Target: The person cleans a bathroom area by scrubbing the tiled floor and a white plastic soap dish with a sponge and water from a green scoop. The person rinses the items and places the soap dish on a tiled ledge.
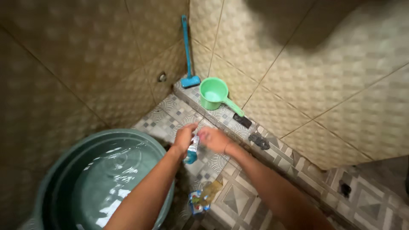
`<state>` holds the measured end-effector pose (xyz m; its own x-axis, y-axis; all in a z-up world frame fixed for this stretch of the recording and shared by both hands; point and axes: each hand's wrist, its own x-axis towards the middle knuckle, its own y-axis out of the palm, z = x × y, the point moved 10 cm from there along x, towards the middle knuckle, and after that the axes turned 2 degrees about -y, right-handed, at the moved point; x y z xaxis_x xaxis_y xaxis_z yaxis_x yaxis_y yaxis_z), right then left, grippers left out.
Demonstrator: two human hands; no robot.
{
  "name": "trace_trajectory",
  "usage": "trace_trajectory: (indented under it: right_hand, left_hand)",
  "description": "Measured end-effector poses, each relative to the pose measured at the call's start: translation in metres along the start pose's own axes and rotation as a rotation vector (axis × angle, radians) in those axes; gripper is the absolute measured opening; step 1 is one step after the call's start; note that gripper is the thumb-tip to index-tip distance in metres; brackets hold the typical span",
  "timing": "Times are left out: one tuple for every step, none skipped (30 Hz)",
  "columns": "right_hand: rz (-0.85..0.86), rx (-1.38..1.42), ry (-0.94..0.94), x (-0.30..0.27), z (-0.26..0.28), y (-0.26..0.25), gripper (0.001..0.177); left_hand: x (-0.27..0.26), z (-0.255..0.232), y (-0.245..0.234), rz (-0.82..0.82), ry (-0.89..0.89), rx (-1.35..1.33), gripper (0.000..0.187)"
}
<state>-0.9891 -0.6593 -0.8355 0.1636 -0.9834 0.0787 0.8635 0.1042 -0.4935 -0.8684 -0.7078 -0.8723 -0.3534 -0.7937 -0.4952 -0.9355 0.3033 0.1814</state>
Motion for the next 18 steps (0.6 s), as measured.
trace_trajectory:
  right_hand:
    - [0.035,-0.208,-0.028,-0.016,-0.019,0.01,0.02]
    - [0.197,-0.262,-0.112,-0.035,-0.03,0.036,0.026]
    - [0.367,-0.308,-0.194,-0.053,-0.038,0.066,0.041]
    - [0.518,-0.412,-0.012,-0.078,-0.07,0.087,0.049]
    - [0.665,-0.518,0.171,-0.107,-0.1,0.102,0.058]
    - [0.642,-0.558,0.13,-0.12,-0.105,0.11,0.058]
    - [0.619,-0.599,0.09,-0.138,-0.111,0.119,0.058]
    - [0.612,-0.656,0.073,-0.147,-0.121,0.128,0.06]
    - [0.599,-0.712,0.056,-0.152,-0.133,0.136,0.062]
    - [0.585,-0.768,0.04,-0.156,-0.147,0.143,0.064]
    - [0.56,-0.737,0.016,-0.154,-0.158,0.146,0.047]
    - [0.534,-0.707,-0.009,-0.144,-0.167,0.145,0.032]
    - [0.512,-0.676,-0.039,-0.135,-0.171,0.144,0.019]
    - [0.507,-0.628,0.033,-0.122,-0.179,0.138,0.02]
    - [0.503,-0.574,0.108,-0.103,-0.182,0.13,0.021]
    - [0.499,-0.519,0.182,-0.082,-0.179,0.119,0.022]
    - [0.413,-0.46,0.096,-0.055,-0.158,0.104,0.025]
    - [0.327,-0.4,0.012,-0.025,-0.134,0.086,0.028]
  left_hand:
    - [0.02,0.021,-0.003,-0.034,-0.031,0.041,0.051]
    - [0.042,0.039,-0.004,-0.034,-0.063,0.105,0.049]
    - [0.058,0.058,-0.011,-0.042,-0.1,0.17,0.048]
    - [0.073,0.076,-0.018,-0.051,-0.136,0.235,0.046]
    - [0.088,0.077,-0.019,-0.036,-0.062,0.299,0.046]
    - [0.099,0.074,-0.018,-0.022,0.013,0.364,0.047]
    - [0.105,0.069,-0.016,-0.008,0.09,0.428,0.05]
    - [0.106,0.071,-0.019,0.003,0.068,0.394,0.045]
    - [0.104,0.069,-0.02,0.017,0.048,0.363,0.039]
    - [0.102,0.065,-0.021,0.031,0.028,0.333,0.034]
    - [0.101,0.057,-0.022,0.009,0.038,0.324,0.034]
    - [0.1,0.052,-0.027,-0.013,0.048,0.315,0.034]
    - [0.099,0.049,-0.035,-0.042,0.056,0.304,0.034]
    - [0.1,0.048,-0.038,-0.027,0.068,0.302,0.032]
    - [0.099,0.05,-0.041,-0.014,0.074,0.303,0.031]
    - [0.099,0.051,-0.044,0.0,0.081,0.303,0.03]
    - [0.096,0.043,-0.036,0.067,0.185,0.291,0.031]
    - [0.093,0.04,-0.033,0.106,0.202,0.308,0.031]
